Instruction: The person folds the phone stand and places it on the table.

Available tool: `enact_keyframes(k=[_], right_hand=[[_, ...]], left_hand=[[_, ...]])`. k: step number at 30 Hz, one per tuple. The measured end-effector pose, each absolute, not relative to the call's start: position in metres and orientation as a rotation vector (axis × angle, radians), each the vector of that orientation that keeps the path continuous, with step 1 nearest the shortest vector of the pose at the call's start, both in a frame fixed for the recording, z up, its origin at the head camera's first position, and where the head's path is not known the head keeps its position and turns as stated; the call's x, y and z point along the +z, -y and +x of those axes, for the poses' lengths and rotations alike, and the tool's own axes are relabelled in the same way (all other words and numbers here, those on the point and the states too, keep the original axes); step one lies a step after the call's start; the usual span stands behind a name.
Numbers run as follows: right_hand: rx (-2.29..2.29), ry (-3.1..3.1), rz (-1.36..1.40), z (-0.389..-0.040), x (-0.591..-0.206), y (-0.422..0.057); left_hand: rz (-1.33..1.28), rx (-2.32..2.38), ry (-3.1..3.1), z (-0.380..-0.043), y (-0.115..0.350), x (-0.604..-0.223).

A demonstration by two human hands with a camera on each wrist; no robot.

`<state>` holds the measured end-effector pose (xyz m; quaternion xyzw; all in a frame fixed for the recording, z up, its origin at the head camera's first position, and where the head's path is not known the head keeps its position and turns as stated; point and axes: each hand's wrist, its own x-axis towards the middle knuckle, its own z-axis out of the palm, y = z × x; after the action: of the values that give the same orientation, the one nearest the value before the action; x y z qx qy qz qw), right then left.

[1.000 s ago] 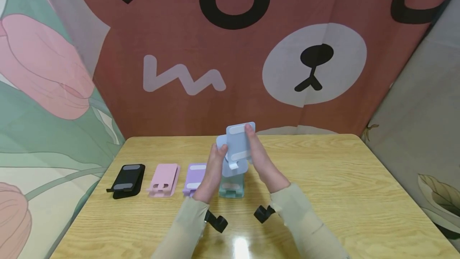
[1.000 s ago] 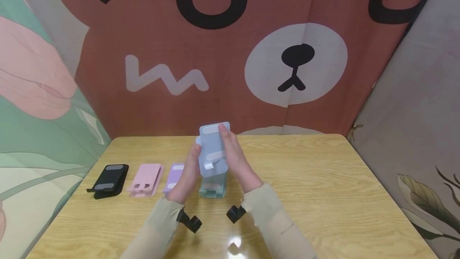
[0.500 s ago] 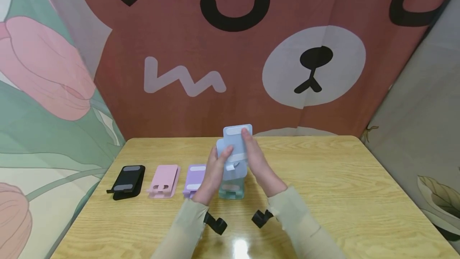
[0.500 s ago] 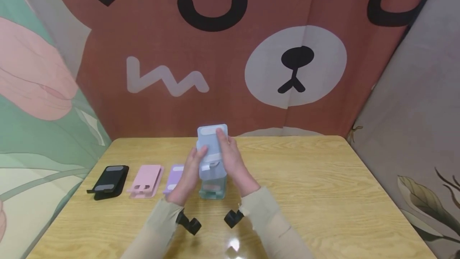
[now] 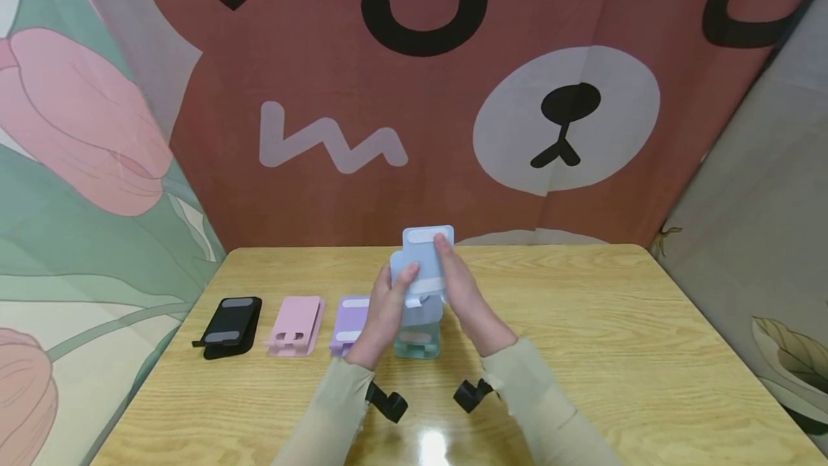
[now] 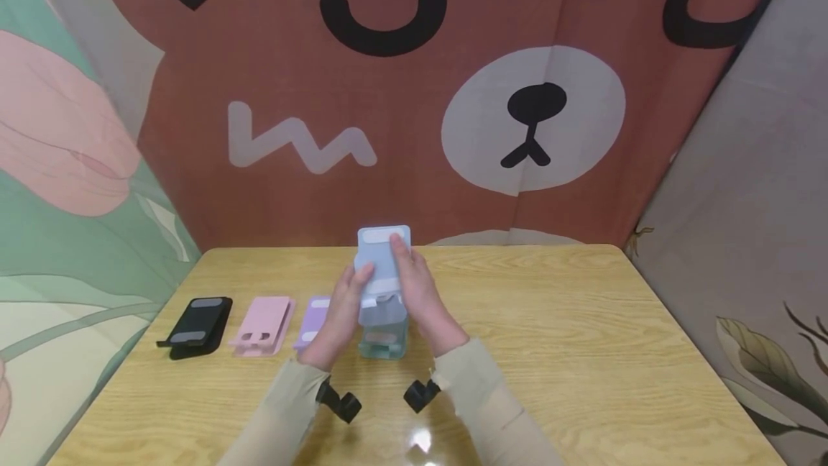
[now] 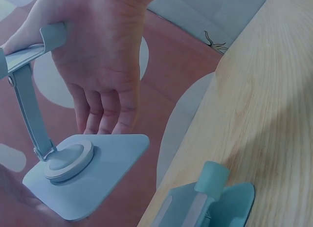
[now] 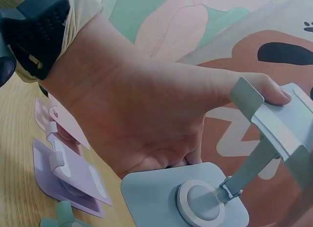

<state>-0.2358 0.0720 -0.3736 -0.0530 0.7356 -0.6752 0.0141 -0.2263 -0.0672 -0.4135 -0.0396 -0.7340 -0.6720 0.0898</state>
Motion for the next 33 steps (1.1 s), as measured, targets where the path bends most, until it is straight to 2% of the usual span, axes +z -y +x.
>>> enact_keyframes(k=[33], right_hand=[[-2.021,-2.263,-0.009,-0.2358,-0.3828,-0.0759]], left_hand=[[-0.125,-1.984,2.195,-0.2277,0.0688,-0.4183]])
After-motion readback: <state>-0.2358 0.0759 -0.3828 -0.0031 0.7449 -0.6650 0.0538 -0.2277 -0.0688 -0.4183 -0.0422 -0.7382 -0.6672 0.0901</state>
